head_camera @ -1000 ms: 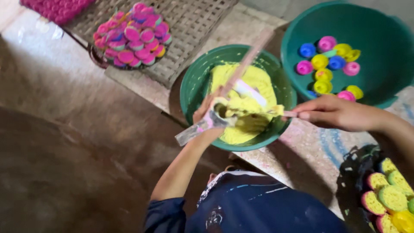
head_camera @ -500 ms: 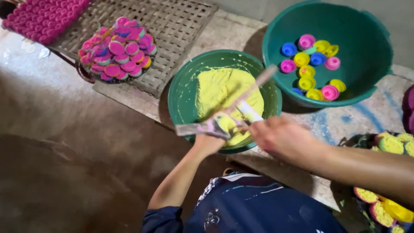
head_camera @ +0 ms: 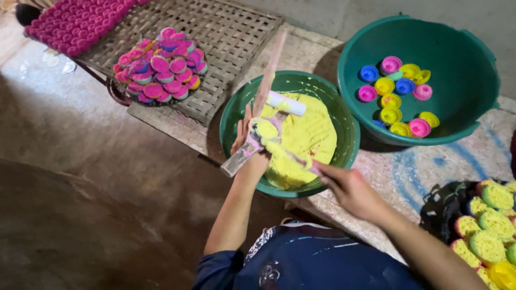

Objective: The person fills small colorful plastic molds with yellow paste using a handheld dispenser and a wooden stick. They repeatedly scoop paste from a green basin, load the dispenser, and press the paste into each mold arranged in a circular tray.

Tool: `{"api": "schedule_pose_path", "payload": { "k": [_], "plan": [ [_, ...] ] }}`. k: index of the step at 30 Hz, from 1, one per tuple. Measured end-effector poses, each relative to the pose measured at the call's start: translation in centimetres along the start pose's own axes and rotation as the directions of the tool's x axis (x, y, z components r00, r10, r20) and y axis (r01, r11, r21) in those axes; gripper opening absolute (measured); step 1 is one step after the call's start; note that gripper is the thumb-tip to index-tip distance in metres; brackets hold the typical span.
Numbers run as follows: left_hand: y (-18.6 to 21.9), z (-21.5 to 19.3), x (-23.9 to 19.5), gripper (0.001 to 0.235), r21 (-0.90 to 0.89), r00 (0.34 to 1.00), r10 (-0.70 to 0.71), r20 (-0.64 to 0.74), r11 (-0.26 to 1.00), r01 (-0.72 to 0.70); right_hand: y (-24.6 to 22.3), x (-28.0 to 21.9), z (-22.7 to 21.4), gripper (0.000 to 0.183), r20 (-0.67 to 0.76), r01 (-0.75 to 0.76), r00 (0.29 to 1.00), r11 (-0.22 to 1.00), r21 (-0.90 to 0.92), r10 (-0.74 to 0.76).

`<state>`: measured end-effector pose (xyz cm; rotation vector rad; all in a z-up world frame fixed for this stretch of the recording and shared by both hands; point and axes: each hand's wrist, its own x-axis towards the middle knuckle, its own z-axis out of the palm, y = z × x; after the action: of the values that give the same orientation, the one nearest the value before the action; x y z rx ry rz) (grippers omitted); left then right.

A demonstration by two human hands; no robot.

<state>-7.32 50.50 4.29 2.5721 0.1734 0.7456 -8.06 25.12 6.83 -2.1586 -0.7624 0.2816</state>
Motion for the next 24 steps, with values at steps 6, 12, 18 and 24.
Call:
{"api": "schedule_pose_path", "payload": {
  "k": [6,12,18,24],
  "plan": [
    [2.0,0.3,0.1,0.059,0.100,0.994,0.104,-0.035,0.990,-0.100,1.2,0.1,0.7,0.045,-0.204,-0.063,0.978,0.996,-0.064,0.049],
    [1.1,-0.3,1.1,0.059,0.103,0.991,0.122,-0.048,0.988,-0.116,2.7,-0.2,2.3,0.047,-0.078,-0.101,0.992,0.995,-0.008,0.100],
    [2.5,-0.7,0.8,0.093,-0.051,0.989,0.135,-0.062,0.989,-0.138,4.2,-0.2,2.0,0.045,-0.156,-0.202,0.964,0.975,0.093,0.215],
    [2.5,-1.0,1.5,0.099,0.067,0.997,0.012,0.074,0.998,-0.017,2.8,0.4,0.5,0.048,-0.070,-0.110,0.991,0.994,0.021,0.111]
  ]
}}
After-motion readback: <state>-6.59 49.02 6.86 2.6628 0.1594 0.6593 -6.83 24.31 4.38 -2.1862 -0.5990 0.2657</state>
